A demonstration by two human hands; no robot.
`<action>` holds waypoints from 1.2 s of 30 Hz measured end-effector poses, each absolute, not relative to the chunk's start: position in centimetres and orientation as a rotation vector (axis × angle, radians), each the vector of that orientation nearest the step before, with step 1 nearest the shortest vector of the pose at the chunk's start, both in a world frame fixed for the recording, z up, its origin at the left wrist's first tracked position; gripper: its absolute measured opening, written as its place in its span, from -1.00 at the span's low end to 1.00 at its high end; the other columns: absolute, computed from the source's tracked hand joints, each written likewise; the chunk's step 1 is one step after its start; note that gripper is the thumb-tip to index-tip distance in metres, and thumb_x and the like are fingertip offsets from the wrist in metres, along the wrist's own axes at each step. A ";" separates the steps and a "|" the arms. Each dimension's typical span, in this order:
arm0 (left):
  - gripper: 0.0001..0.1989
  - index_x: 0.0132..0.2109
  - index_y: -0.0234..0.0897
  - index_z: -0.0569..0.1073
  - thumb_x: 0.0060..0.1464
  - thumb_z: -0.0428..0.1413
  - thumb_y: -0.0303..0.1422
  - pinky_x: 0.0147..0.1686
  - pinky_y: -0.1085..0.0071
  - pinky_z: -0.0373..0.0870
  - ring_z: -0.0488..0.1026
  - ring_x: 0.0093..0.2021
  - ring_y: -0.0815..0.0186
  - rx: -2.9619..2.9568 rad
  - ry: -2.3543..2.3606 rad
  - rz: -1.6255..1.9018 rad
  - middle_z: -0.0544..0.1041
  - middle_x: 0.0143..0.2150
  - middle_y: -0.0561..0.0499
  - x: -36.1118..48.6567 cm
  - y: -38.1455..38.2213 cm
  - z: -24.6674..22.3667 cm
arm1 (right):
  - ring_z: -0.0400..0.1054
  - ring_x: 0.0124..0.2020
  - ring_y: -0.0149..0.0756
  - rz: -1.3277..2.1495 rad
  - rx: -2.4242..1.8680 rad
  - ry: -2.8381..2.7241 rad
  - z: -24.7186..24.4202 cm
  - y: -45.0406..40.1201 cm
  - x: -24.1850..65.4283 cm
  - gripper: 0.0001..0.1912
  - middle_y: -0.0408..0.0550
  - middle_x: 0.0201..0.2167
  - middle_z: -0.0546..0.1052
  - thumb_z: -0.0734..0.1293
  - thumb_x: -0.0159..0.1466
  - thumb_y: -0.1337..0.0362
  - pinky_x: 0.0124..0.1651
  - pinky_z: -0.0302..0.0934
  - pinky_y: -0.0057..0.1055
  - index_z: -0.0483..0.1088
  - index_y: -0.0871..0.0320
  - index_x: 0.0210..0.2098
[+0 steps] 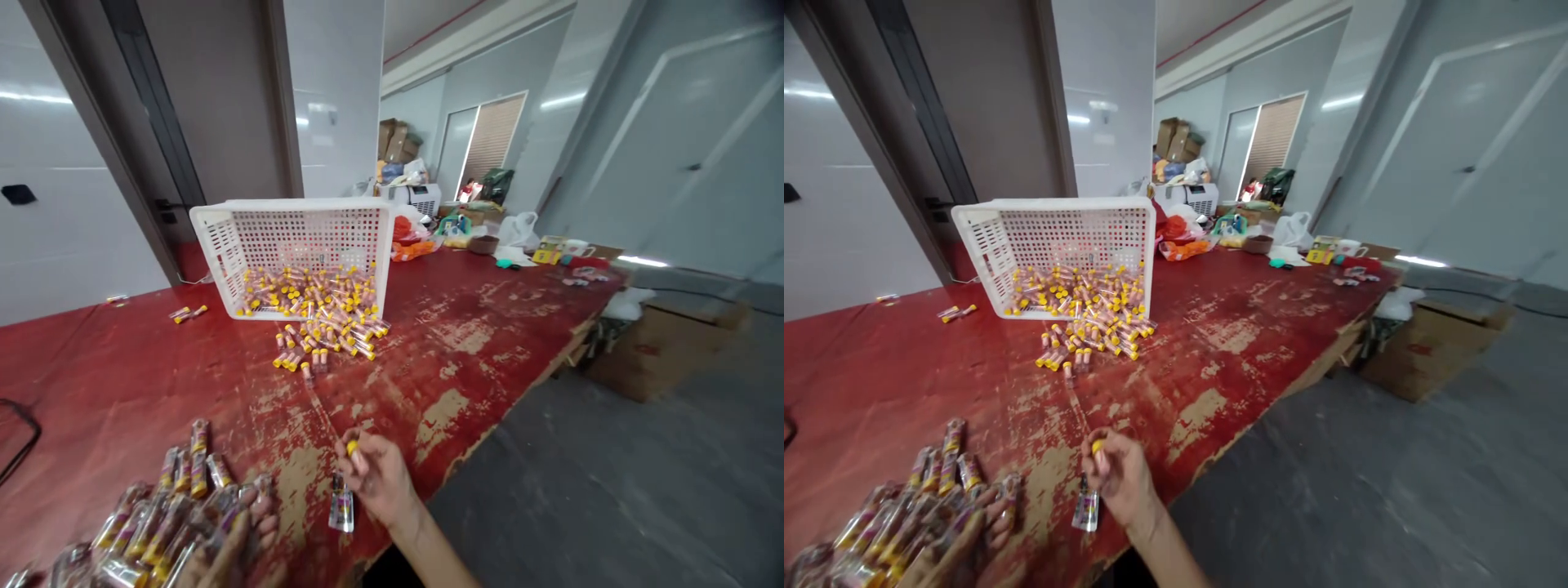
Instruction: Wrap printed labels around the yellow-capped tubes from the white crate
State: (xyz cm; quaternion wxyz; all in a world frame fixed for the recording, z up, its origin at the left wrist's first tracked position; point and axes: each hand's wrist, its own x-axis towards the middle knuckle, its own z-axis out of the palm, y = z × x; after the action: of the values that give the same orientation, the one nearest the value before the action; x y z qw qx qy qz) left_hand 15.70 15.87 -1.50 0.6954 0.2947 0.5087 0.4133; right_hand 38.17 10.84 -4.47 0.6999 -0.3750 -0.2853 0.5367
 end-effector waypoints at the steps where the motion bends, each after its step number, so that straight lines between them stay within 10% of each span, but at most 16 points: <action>1: -0.52 -0.35 -0.28 0.56 -0.59 0.43 -0.30 -0.43 0.22 0.54 0.55 -0.38 0.03 0.643 1.114 0.909 0.61 -0.40 -0.10 16.8 15.2 -1.5 | 0.14 -0.59 -0.49 1.248 -0.784 -0.593 -4.5 9.8 36.9 -0.76 -0.11 -0.47 0.36 0.26 0.05 0.14 -0.65 0.01 -0.58 0.32 0.17 -0.36; 15: -0.66 -0.32 -0.39 0.51 -0.30 0.38 -0.35 -0.40 0.43 0.43 0.46 -0.46 0.33 0.771 0.933 0.923 0.52 -0.48 0.01 20.7 10.6 -0.3 | 0.22 -0.56 -0.52 0.922 -1.165 -1.018 -1.9 5.9 32.5 -0.85 -0.15 -0.48 0.38 0.40 0.13 0.25 -0.59 0.05 -0.57 0.44 0.17 -0.52; 36: -0.49 -0.37 -0.38 0.53 -0.59 0.45 -0.28 -0.38 0.37 0.38 0.40 -0.51 0.38 0.363 0.936 1.008 0.51 -0.43 0.01 16.6 11.0 -1.5 | 0.11 -0.72 -0.47 1.349 -1.215 -0.817 -5.0 8.8 30.3 -0.83 0.01 -0.44 0.49 0.51 -0.08 0.09 -0.72 0.14 -0.32 0.55 0.02 -0.58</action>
State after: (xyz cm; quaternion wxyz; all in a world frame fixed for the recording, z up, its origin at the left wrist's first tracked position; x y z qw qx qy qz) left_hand 16.61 11.00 -1.50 0.7574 0.1664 0.4297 0.4627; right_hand 30.28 8.81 -5.00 0.5440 -0.5120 -0.3443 0.5686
